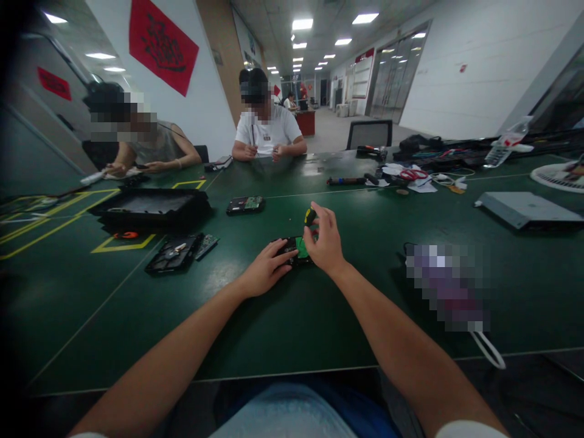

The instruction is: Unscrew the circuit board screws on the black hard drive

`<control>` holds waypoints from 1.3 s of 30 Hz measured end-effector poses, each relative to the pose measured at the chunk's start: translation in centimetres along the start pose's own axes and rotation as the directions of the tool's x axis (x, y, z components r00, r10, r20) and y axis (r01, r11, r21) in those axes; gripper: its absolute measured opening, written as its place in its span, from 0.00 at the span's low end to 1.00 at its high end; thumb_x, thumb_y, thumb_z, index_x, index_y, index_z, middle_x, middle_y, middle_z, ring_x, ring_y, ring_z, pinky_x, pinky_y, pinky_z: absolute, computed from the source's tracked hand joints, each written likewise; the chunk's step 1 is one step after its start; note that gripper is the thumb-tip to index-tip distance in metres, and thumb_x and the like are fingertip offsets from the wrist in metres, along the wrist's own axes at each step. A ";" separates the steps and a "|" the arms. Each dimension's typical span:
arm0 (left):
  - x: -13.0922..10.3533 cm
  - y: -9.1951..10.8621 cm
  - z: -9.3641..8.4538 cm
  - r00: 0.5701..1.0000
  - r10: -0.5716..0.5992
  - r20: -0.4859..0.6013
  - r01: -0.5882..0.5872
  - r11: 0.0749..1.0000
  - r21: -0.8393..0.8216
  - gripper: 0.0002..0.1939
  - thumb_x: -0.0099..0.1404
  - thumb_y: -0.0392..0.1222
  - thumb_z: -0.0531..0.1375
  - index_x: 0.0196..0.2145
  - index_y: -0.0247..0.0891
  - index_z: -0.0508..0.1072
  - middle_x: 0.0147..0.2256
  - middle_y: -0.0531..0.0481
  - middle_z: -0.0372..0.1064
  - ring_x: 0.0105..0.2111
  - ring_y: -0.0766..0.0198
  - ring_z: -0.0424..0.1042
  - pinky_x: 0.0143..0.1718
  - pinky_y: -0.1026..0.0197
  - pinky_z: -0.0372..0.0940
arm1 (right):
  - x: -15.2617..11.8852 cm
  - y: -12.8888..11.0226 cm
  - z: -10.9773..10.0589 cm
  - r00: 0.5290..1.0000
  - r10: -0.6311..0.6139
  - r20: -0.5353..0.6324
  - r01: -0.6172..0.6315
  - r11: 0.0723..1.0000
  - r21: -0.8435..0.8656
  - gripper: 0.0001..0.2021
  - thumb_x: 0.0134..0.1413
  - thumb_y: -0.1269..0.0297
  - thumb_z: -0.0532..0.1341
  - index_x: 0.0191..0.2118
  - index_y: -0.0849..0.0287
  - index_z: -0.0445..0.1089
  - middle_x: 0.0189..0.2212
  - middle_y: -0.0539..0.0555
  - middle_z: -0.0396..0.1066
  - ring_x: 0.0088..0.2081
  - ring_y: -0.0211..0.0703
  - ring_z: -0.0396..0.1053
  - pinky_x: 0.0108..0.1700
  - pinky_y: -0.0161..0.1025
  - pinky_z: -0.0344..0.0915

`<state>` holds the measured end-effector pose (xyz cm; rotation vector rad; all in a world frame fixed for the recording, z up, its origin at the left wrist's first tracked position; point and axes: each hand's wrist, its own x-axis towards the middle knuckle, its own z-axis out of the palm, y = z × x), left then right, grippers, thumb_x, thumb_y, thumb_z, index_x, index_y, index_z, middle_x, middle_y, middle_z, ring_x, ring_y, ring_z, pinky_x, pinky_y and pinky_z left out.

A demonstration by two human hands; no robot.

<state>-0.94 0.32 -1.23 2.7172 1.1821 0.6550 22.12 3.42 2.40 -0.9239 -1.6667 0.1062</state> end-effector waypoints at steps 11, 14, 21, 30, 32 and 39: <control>0.1 0.1 -0.1 1.000 -0.003 -0.010 0.003 1.000 -0.010 0.23 0.76 0.45 0.58 0.67 0.47 0.68 0.72 0.39 0.53 0.72 0.42 0.51 0.70 0.31 0.52 | 0.0 0.2 -0.1 1.000 0.013 0.002 -0.013 1.000 0.000 0.30 0.65 0.62 0.62 0.69 0.46 0.55 0.61 0.61 0.61 0.45 0.48 0.74 0.39 0.47 0.82; 0.1 0.1 -0.1 1.000 -0.002 -0.009 0.002 1.000 -0.010 0.24 0.76 0.45 0.58 0.67 0.47 0.68 0.72 0.39 0.53 0.73 0.42 0.51 0.70 0.32 0.53 | 0.0 -0.1 -0.1 1.000 0.007 0.006 -0.007 1.000 -0.009 0.30 0.65 0.63 0.61 0.70 0.46 0.55 0.60 0.61 0.61 0.45 0.47 0.74 0.39 0.47 0.82; 0.0 0.0 -0.1 1.000 0.004 0.005 -0.004 1.000 0.009 0.24 0.76 0.45 0.58 0.67 0.45 0.68 0.72 0.37 0.52 0.73 0.42 0.51 0.70 0.33 0.53 | 0.0 -0.2 -0.2 1.000 0.003 0.018 -0.003 1.000 0.004 0.31 0.64 0.64 0.62 0.70 0.46 0.55 0.60 0.61 0.60 0.45 0.46 0.74 0.40 0.47 0.82; 0.0 -0.2 0.2 1.000 0.002 -0.009 -0.002 1.000 0.003 0.24 0.76 0.44 0.59 0.67 0.48 0.67 0.72 0.40 0.53 0.73 0.43 0.51 0.70 0.32 0.53 | 0.1 -0.4 -0.2 1.000 0.013 0.013 -0.013 1.000 0.005 0.31 0.64 0.63 0.62 0.70 0.45 0.56 0.60 0.61 0.60 0.42 0.45 0.75 0.37 0.46 0.82; 0.0 -0.1 0.1 1.000 0.005 -0.007 -0.005 1.000 0.003 0.24 0.76 0.44 0.59 0.67 0.48 0.67 0.72 0.40 0.52 0.73 0.43 0.51 0.70 0.32 0.53 | 0.1 -0.2 -0.1 1.000 0.013 0.016 -0.013 1.000 0.004 0.32 0.65 0.65 0.61 0.71 0.45 0.54 0.61 0.61 0.60 0.43 0.45 0.75 0.39 0.47 0.82; 0.1 0.1 -0.1 1.000 0.003 0.000 -0.003 1.000 0.008 0.24 0.76 0.45 0.58 0.67 0.46 0.68 0.72 0.38 0.53 0.73 0.43 0.51 0.70 0.33 0.52 | 0.0 0.0 -0.2 1.000 0.008 0.023 -0.008 1.000 -0.010 0.31 0.64 0.63 0.63 0.70 0.46 0.55 0.60 0.61 0.60 0.41 0.44 0.74 0.38 0.47 0.82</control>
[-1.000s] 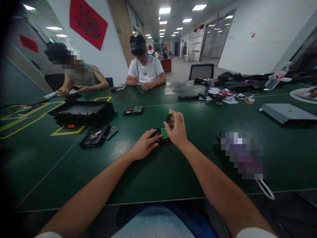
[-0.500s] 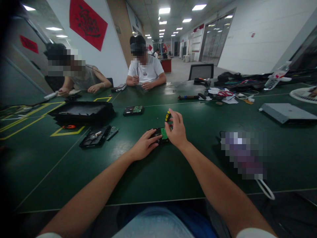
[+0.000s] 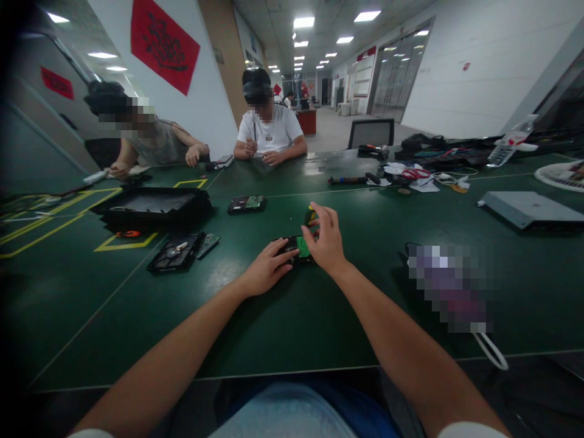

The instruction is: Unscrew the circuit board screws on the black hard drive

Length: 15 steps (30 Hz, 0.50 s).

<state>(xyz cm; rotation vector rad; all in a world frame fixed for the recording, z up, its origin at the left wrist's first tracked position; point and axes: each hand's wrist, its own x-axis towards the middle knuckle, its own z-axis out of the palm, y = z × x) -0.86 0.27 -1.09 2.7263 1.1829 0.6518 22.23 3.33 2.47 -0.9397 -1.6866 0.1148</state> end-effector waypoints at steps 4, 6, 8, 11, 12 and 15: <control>0.0 0.0 0.0 1.000 -0.002 0.000 0.002 1.000 -0.009 0.24 0.76 0.45 0.58 0.68 0.47 0.67 0.72 0.39 0.52 0.73 0.43 0.50 0.70 0.32 0.52 | 0.0 -0.1 0.0 1.000 -0.006 -0.015 0.006 1.000 0.004 0.31 0.65 0.64 0.61 0.70 0.46 0.55 0.61 0.61 0.60 0.44 0.47 0.74 0.40 0.48 0.82; 0.0 -0.1 0.0 1.000 -0.002 0.004 0.002 1.000 -0.008 0.24 0.76 0.45 0.58 0.68 0.47 0.67 0.72 0.39 0.52 0.73 0.43 0.50 0.70 0.33 0.52 | 0.0 -0.1 0.0 1.000 -0.002 -0.016 0.002 1.000 0.007 0.30 0.65 0.64 0.61 0.70 0.46 0.55 0.61 0.62 0.60 0.44 0.46 0.74 0.40 0.48 0.82; 0.0 -0.1 -0.1 1.000 -0.002 0.007 0.002 1.000 -0.004 0.24 0.76 0.45 0.58 0.67 0.46 0.68 0.72 0.38 0.52 0.73 0.43 0.51 0.71 0.33 0.52 | 0.0 0.0 0.0 1.000 0.000 -0.013 0.000 1.000 0.008 0.31 0.64 0.63 0.62 0.69 0.47 0.55 0.60 0.62 0.60 0.42 0.45 0.74 0.39 0.47 0.82; 0.0 0.0 -0.1 1.000 -0.006 0.007 0.006 1.000 -0.003 0.24 0.76 0.45 0.58 0.67 0.45 0.68 0.71 0.37 0.53 0.73 0.42 0.51 0.70 0.34 0.53 | 0.1 0.0 0.0 1.000 -0.007 -0.017 0.007 1.000 0.006 0.31 0.63 0.63 0.64 0.69 0.46 0.56 0.60 0.61 0.60 0.42 0.45 0.74 0.39 0.47 0.82; 0.0 0.0 -0.1 1.000 -0.007 0.004 0.007 1.000 -0.005 0.24 0.76 0.45 0.58 0.67 0.45 0.68 0.71 0.38 0.53 0.72 0.42 0.51 0.70 0.33 0.53 | 0.1 0.0 0.0 1.000 -0.010 -0.018 0.010 1.000 0.008 0.32 0.63 0.63 0.63 0.69 0.46 0.55 0.60 0.61 0.60 0.43 0.45 0.74 0.39 0.47 0.82; 0.0 0.1 -0.1 1.000 -0.012 -0.006 0.012 1.000 -0.014 0.24 0.76 0.45 0.58 0.67 0.46 0.68 0.71 0.39 0.54 0.72 0.43 0.52 0.70 0.33 0.53 | 0.1 -0.2 0.1 1.000 -0.008 -0.013 0.009 1.000 0.021 0.31 0.63 0.65 0.62 0.70 0.47 0.55 0.60 0.61 0.60 0.45 0.46 0.74 0.41 0.46 0.82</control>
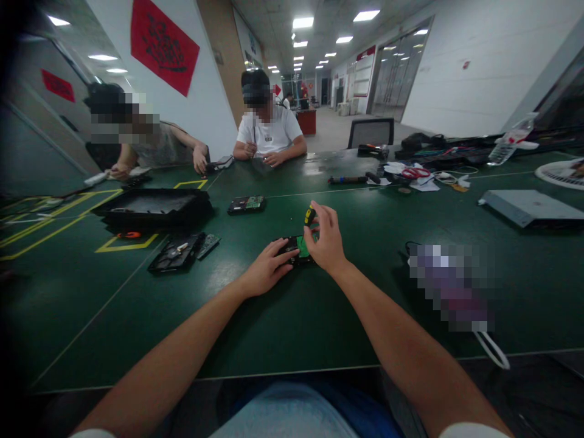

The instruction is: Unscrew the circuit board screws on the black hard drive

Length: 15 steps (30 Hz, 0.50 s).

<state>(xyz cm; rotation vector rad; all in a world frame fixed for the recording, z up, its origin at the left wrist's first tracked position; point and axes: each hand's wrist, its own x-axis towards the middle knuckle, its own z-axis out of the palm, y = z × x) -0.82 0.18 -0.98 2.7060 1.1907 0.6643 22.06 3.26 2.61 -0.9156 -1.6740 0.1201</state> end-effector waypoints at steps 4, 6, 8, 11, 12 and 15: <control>0.0 0.0 0.0 1.000 0.000 0.004 0.000 1.000 0.003 0.24 0.76 0.44 0.58 0.67 0.46 0.68 0.71 0.39 0.53 0.72 0.43 0.52 0.70 0.33 0.53 | 0.0 -0.1 0.0 1.000 0.007 -0.004 -0.007 1.000 -0.002 0.31 0.63 0.65 0.63 0.69 0.47 0.57 0.59 0.61 0.60 0.40 0.43 0.74 0.37 0.45 0.81; 0.0 0.0 0.0 1.000 0.001 0.004 -0.001 1.000 0.006 0.24 0.76 0.45 0.58 0.67 0.46 0.68 0.71 0.39 0.53 0.72 0.43 0.52 0.70 0.33 0.53 | 0.0 -0.1 -0.1 1.000 0.000 -0.007 0.000 1.000 -0.002 0.31 0.63 0.65 0.63 0.68 0.46 0.57 0.59 0.61 0.60 0.40 0.43 0.74 0.37 0.45 0.81; -0.1 0.0 0.0 1.000 0.003 0.005 -0.003 1.000 0.008 0.24 0.76 0.45 0.58 0.67 0.45 0.68 0.71 0.38 0.53 0.72 0.42 0.52 0.70 0.34 0.53 | 0.0 -0.1 -0.1 1.000 -0.006 -0.004 0.006 1.000 0.009 0.31 0.63 0.66 0.62 0.69 0.46 0.57 0.60 0.61 0.59 0.42 0.44 0.74 0.38 0.45 0.81; -0.1 -0.2 0.0 1.000 0.009 0.012 -0.009 1.000 0.013 0.24 0.76 0.44 0.59 0.67 0.45 0.68 0.71 0.37 0.53 0.72 0.43 0.51 0.71 0.34 0.52 | 0.0 0.0 0.0 1.000 -0.003 0.007 0.002 1.000 0.020 0.31 0.64 0.67 0.61 0.70 0.46 0.55 0.60 0.61 0.59 0.44 0.45 0.74 0.40 0.45 0.81; -0.1 -0.2 0.1 1.000 0.010 0.012 -0.010 1.000 0.012 0.24 0.76 0.44 0.59 0.67 0.45 0.68 0.72 0.38 0.53 0.73 0.43 0.51 0.71 0.34 0.52 | 0.0 0.0 0.1 1.000 -0.002 0.008 0.002 1.000 0.017 0.31 0.64 0.67 0.61 0.70 0.46 0.55 0.60 0.61 0.60 0.44 0.45 0.74 0.40 0.45 0.81; -0.1 -0.2 0.2 1.000 0.006 0.002 -0.006 1.000 0.000 0.24 0.76 0.45 0.58 0.67 0.47 0.68 0.72 0.39 0.52 0.73 0.43 0.50 0.70 0.33 0.52 | -0.1 0.1 0.2 1.000 -0.006 0.002 0.006 1.000 0.008 0.30 0.65 0.65 0.61 0.70 0.45 0.56 0.59 0.60 0.61 0.45 0.46 0.75 0.40 0.46 0.82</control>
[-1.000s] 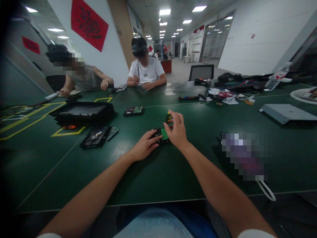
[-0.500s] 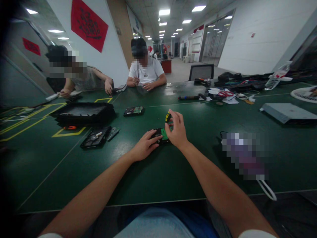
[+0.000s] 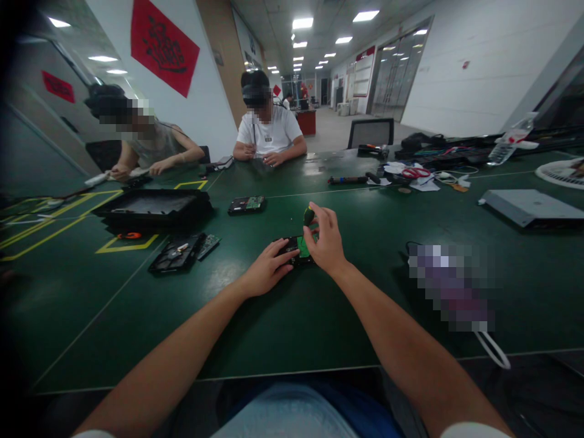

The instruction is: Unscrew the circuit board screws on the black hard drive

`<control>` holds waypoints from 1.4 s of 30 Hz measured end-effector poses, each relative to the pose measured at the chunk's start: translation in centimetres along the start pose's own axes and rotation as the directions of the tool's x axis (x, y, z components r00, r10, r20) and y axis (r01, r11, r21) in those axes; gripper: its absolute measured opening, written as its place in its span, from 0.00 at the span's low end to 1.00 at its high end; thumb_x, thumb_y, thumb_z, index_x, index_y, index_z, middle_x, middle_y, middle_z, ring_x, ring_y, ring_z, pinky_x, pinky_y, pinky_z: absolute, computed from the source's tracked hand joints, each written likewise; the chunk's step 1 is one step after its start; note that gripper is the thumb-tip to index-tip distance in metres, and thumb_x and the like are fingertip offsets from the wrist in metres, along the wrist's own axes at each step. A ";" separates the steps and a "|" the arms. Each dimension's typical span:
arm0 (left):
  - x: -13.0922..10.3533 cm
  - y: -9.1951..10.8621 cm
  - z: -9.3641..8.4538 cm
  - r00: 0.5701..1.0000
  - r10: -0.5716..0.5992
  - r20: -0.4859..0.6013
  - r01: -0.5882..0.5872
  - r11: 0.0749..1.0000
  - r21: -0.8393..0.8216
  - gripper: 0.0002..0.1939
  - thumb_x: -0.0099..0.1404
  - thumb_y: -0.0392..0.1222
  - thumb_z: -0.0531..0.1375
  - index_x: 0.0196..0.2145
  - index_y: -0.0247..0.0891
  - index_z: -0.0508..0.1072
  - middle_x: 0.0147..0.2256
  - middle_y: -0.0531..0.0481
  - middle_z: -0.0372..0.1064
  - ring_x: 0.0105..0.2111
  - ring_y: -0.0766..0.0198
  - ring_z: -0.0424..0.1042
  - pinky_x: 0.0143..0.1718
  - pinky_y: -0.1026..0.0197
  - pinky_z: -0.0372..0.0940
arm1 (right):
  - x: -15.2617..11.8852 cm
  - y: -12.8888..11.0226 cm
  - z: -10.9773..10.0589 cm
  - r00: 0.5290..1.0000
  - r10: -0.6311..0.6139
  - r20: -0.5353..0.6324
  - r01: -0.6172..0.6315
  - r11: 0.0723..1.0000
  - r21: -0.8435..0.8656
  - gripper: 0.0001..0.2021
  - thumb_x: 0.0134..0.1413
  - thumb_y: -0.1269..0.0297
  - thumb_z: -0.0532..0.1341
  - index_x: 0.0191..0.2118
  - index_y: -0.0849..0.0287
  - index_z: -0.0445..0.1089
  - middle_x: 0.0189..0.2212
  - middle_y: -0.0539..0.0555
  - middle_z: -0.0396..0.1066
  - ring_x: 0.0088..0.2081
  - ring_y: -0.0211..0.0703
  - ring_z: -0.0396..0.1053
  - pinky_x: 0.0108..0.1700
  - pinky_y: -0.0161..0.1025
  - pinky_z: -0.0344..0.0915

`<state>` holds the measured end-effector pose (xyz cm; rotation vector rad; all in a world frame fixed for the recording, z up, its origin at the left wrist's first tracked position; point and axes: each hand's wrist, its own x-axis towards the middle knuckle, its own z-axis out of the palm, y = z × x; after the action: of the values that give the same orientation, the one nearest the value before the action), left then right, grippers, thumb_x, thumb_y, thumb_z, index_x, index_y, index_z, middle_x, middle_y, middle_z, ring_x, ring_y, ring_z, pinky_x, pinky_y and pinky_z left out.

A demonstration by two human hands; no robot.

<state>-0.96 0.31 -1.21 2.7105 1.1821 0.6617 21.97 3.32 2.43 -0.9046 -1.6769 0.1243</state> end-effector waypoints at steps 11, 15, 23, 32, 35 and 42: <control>0.1 0.2 -0.2 1.000 0.008 0.003 -0.008 1.000 0.012 0.24 0.76 0.44 0.58 0.67 0.45 0.68 0.71 0.37 0.54 0.72 0.42 0.52 0.70 0.34 0.53 | -0.1 0.7 0.2 0.983 0.056 0.177 -0.075 0.992 0.098 0.34 0.68 0.64 0.57 0.75 0.44 0.45 0.55 0.57 0.74 0.52 0.51 0.76 0.59 0.58 0.74; 0.0 0.1 -0.1 1.000 0.007 0.009 -0.007 1.000 0.020 0.24 0.76 0.44 0.58 0.67 0.44 0.68 0.71 0.36 0.52 0.72 0.41 0.52 0.70 0.33 0.52 | -0.1 0.9 0.3 0.981 0.061 0.184 -0.077 0.994 0.081 0.34 0.69 0.64 0.57 0.75 0.44 0.45 0.51 0.55 0.76 0.50 0.51 0.77 0.59 0.59 0.74; 0.0 0.0 0.1 1.000 0.008 0.008 -0.008 1.000 0.016 0.24 0.76 0.45 0.58 0.68 0.46 0.67 0.72 0.38 0.52 0.73 0.43 0.51 0.70 0.32 0.52 | -0.1 0.7 0.2 0.989 0.023 0.147 -0.025 1.000 0.013 0.33 0.68 0.62 0.58 0.74 0.40 0.47 0.66 0.56 0.65 0.52 0.52 0.75 0.57 0.58 0.76; 0.1 -0.1 -0.1 1.000 0.010 0.007 -0.010 1.000 0.006 0.24 0.76 0.45 0.58 0.67 0.46 0.67 0.72 0.38 0.52 0.73 0.43 0.50 0.70 0.33 0.52 | -0.1 0.8 0.1 0.990 0.010 0.141 -0.005 0.999 -0.032 0.33 0.68 0.61 0.59 0.74 0.42 0.49 0.56 0.56 0.71 0.46 0.50 0.74 0.56 0.58 0.75; 0.0 -0.2 0.0 1.000 0.006 0.010 -0.006 1.000 0.004 0.25 0.76 0.45 0.59 0.68 0.46 0.67 0.72 0.39 0.52 0.73 0.42 0.50 0.70 0.32 0.52 | 0.0 0.8 -0.1 0.990 0.012 0.144 -0.006 0.999 -0.043 0.33 0.69 0.61 0.58 0.74 0.42 0.49 0.55 0.57 0.72 0.46 0.51 0.74 0.56 0.59 0.75; 0.0 0.0 -0.1 1.000 0.002 0.012 -0.002 1.000 0.005 0.24 0.76 0.45 0.58 0.67 0.46 0.68 0.72 0.38 0.53 0.73 0.43 0.51 0.70 0.33 0.52 | 0.1 0.4 -0.1 0.990 0.003 0.140 0.001 1.000 -0.028 0.32 0.69 0.62 0.56 0.74 0.41 0.49 0.65 0.57 0.65 0.53 0.54 0.73 0.58 0.61 0.74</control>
<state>-0.96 0.30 -1.07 2.7164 1.1794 0.6426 22.26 3.67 2.33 -0.9359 -1.8119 0.1693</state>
